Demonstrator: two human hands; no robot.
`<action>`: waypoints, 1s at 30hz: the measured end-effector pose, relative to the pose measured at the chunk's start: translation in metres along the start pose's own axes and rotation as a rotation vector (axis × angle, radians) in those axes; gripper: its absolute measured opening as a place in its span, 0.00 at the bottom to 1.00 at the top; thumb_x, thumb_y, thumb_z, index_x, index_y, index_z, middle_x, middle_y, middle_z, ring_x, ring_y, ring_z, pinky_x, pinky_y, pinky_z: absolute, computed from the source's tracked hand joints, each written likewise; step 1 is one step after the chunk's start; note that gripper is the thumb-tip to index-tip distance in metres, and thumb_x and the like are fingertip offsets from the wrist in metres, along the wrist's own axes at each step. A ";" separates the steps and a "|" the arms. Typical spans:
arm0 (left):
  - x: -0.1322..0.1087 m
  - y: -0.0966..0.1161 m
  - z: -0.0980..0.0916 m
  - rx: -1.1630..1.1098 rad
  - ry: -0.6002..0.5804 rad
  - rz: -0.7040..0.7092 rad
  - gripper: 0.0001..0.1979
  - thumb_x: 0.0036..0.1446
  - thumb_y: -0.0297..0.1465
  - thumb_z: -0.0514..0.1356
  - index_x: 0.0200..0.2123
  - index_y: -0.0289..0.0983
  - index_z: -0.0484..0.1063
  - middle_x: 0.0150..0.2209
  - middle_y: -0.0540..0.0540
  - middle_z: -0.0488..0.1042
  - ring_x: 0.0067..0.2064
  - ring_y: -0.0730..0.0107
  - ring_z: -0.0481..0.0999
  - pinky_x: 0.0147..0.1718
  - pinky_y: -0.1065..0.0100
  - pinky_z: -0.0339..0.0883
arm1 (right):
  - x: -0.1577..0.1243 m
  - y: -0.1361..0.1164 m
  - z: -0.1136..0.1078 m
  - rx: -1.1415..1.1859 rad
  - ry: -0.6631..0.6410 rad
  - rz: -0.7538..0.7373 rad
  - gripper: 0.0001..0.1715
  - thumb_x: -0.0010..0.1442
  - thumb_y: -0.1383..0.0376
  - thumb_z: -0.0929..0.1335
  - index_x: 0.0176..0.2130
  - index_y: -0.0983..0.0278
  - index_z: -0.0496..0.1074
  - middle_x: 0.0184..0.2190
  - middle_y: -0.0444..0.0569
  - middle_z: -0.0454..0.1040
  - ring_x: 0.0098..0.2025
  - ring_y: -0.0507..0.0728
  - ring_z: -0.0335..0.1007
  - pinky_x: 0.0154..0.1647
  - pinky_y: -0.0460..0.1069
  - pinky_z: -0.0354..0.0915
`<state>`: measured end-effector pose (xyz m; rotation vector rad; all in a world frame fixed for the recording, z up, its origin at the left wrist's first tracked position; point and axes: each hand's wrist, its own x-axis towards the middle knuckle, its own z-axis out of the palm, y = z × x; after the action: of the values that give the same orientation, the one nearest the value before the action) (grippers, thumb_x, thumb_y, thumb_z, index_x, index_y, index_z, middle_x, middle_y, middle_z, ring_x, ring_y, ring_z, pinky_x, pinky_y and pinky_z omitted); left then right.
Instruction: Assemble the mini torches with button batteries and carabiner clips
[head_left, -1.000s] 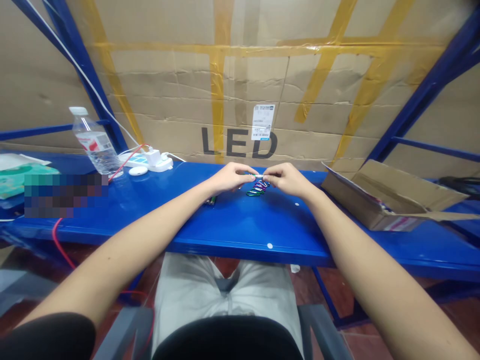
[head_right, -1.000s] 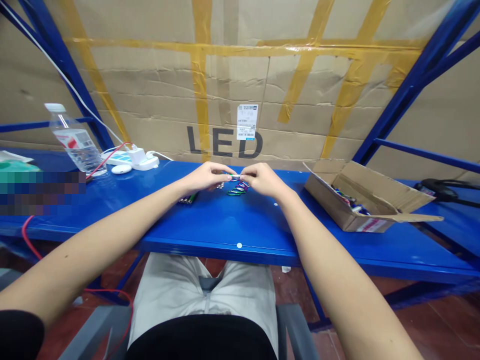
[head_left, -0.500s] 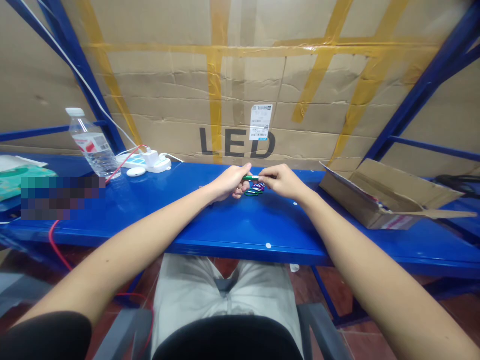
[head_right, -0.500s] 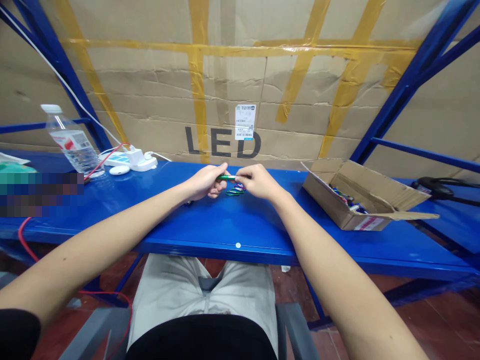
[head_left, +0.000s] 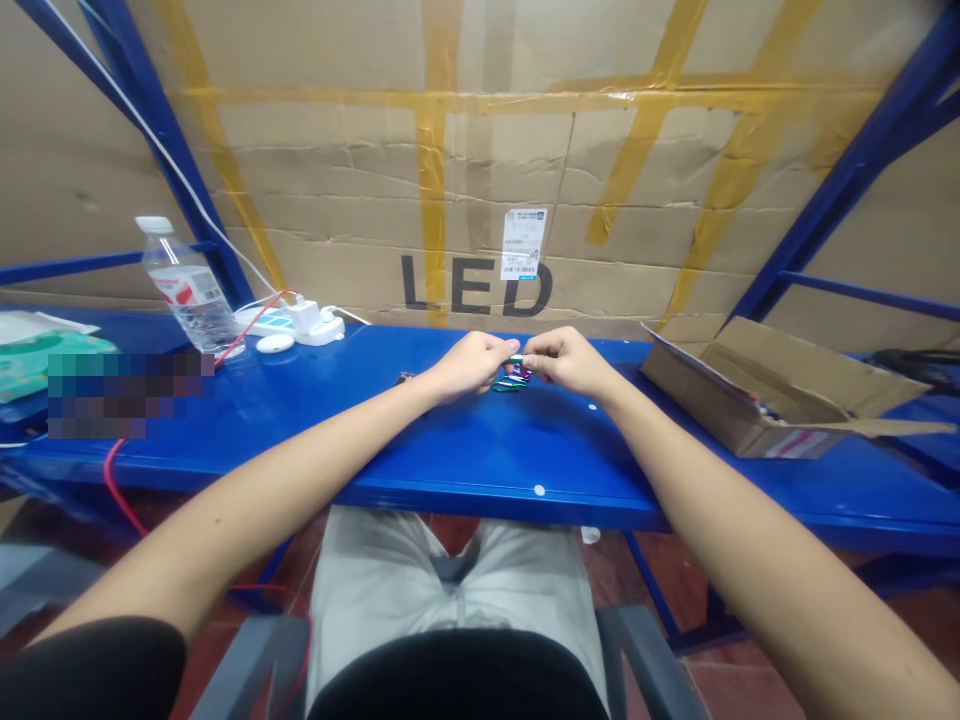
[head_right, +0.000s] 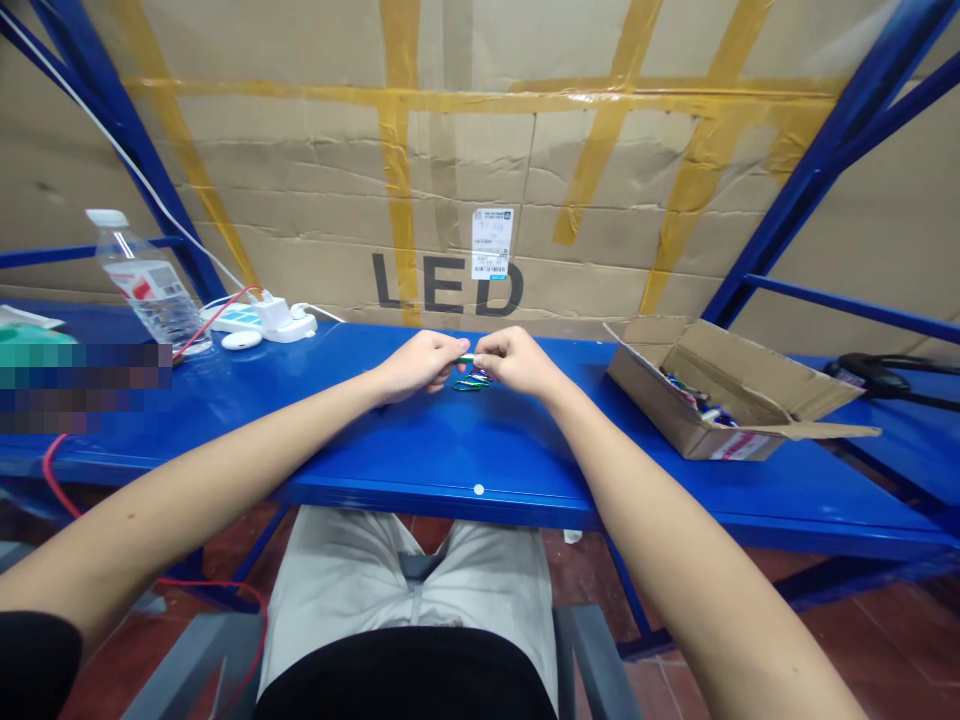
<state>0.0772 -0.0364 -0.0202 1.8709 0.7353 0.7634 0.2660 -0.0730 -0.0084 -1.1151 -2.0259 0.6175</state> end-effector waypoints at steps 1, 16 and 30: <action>0.000 -0.001 0.000 0.044 0.006 0.029 0.25 0.64 0.51 0.55 0.26 0.36 0.67 0.13 0.56 0.56 0.16 0.79 0.54 0.19 0.71 0.50 | 0.000 0.000 -0.001 0.032 -0.007 0.009 0.16 0.52 0.59 0.68 0.19 0.65 0.66 0.14 0.42 0.62 0.18 0.49 0.54 0.22 0.47 0.51; -0.015 0.005 0.005 0.622 0.051 0.495 0.10 0.66 0.34 0.53 0.36 0.36 0.71 0.33 0.47 0.77 0.33 0.69 0.73 0.34 0.68 0.61 | -0.001 0.006 -0.007 0.636 -0.204 0.327 0.08 0.46 0.69 0.71 0.20 0.68 0.69 0.09 0.40 0.55 0.13 0.45 0.43 0.13 0.43 0.39; -0.015 -0.002 0.010 1.174 0.015 0.708 0.11 0.70 0.33 0.48 0.41 0.34 0.66 0.37 0.39 0.76 0.38 0.60 0.77 0.36 0.64 0.66 | 0.002 0.028 -0.017 0.857 -0.530 0.450 0.06 0.54 0.72 0.68 0.26 0.71 0.71 0.10 0.38 0.54 0.14 0.44 0.37 0.11 0.40 0.39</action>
<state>0.0748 -0.0526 -0.0287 3.2981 0.5400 0.8346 0.2926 -0.0560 -0.0164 -0.8995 -1.5684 1.9524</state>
